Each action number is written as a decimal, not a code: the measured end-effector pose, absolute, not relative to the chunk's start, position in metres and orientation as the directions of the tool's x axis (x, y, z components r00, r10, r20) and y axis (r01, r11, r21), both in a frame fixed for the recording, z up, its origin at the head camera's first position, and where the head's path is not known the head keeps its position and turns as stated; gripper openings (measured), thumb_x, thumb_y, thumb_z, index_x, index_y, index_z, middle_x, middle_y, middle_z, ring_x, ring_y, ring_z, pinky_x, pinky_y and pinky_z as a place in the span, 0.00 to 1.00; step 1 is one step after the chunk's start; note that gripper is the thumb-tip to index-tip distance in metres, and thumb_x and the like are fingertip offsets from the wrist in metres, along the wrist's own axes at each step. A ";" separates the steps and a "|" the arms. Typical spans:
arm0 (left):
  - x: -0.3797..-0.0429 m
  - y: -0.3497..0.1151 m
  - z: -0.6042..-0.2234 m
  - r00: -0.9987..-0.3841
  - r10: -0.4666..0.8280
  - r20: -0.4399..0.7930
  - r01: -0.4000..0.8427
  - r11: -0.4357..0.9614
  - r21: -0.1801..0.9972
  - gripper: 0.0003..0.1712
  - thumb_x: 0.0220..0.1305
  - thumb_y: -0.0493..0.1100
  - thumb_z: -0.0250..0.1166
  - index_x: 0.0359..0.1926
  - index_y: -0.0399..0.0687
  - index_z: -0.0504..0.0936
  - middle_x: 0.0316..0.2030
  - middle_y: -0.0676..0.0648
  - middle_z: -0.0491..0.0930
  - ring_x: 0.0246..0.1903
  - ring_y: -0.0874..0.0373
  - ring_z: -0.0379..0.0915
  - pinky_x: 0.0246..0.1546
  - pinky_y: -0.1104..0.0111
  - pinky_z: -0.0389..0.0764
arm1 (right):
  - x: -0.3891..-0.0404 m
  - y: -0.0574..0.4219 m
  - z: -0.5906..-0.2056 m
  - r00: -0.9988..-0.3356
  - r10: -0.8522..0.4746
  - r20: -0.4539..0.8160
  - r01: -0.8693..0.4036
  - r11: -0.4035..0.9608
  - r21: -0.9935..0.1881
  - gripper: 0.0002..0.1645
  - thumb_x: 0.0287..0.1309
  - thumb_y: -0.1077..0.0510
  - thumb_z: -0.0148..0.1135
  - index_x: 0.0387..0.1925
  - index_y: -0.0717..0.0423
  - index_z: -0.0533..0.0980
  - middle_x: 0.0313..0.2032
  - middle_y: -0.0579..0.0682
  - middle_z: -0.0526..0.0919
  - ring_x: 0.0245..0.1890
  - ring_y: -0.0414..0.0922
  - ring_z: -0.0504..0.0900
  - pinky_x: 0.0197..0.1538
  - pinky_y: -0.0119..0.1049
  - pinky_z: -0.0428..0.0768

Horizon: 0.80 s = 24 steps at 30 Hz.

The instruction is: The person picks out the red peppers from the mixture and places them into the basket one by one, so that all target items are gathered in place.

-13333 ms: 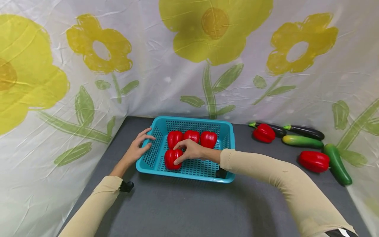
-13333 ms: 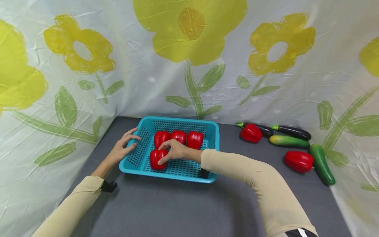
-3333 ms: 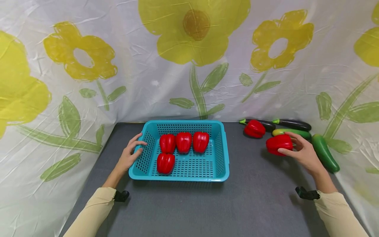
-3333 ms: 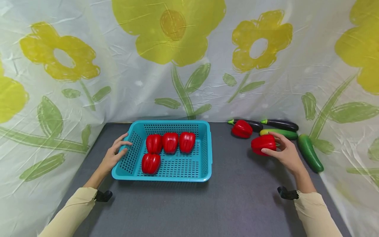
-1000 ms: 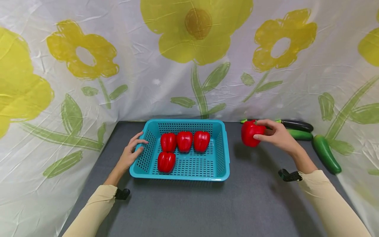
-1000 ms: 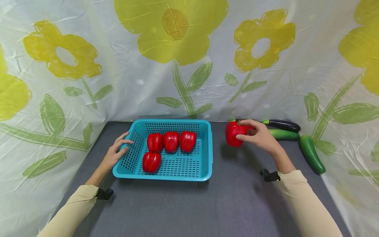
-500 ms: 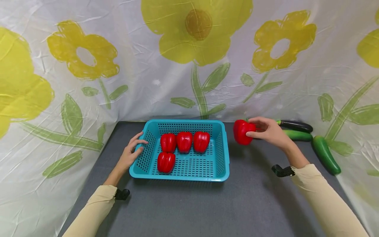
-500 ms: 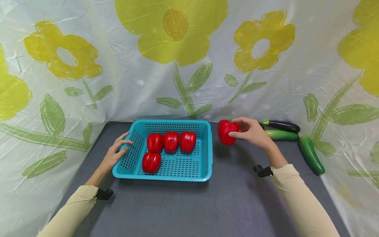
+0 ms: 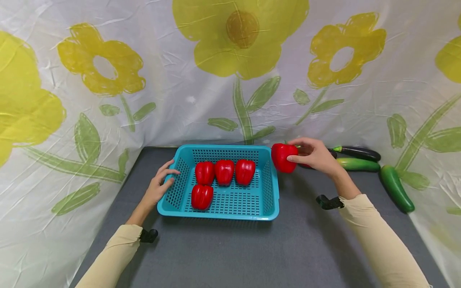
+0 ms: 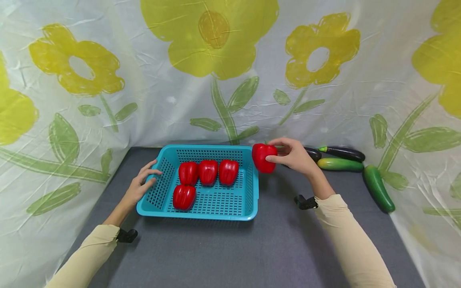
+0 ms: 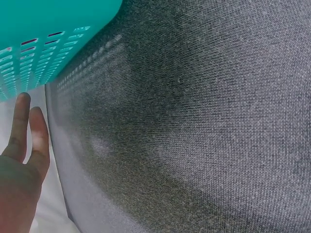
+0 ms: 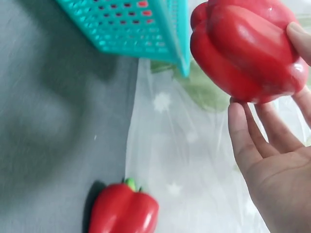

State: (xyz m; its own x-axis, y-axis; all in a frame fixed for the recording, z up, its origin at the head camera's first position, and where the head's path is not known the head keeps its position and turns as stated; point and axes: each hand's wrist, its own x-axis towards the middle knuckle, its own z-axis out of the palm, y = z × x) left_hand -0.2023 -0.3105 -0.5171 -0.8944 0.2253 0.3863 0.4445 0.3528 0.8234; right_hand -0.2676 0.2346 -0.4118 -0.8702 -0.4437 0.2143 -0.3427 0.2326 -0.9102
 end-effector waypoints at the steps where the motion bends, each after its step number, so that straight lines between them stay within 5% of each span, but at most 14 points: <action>1: -0.202 -0.311 -0.517 -0.895 0.224 0.385 0.443 0.354 0.824 0.13 0.72 0.25 0.53 0.53 0.30 0.78 0.75 0.35 0.55 0.73 0.36 0.45 0.58 0.30 0.56 | -0.269 0.231 -0.412 -0.866 -0.450 0.217 -0.345 0.223 -0.912 0.26 0.60 0.66 0.72 0.60 0.63 0.77 0.54 0.61 0.80 0.49 0.58 0.83 0.44 0.41 0.84; 24: -0.203 -0.311 -0.517 -0.895 0.230 0.383 0.444 0.354 0.823 0.12 0.73 0.26 0.53 0.53 0.29 0.78 0.75 0.35 0.54 0.74 0.36 0.45 0.57 0.32 0.58 | -0.276 0.157 -0.417 -0.786 -0.577 0.221 -0.350 0.120 -0.929 0.24 0.60 0.67 0.70 0.58 0.63 0.78 0.52 0.58 0.82 0.51 0.56 0.81 0.48 0.47 0.82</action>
State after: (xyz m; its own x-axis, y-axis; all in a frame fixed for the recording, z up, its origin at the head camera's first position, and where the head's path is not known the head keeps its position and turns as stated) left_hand -0.2028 -0.3114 -0.5170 -0.8947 0.2296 0.3832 0.4436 0.3544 0.8232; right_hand -0.2758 0.1575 -0.4169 -0.7862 -0.5770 0.2213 -0.3497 0.1202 -0.9291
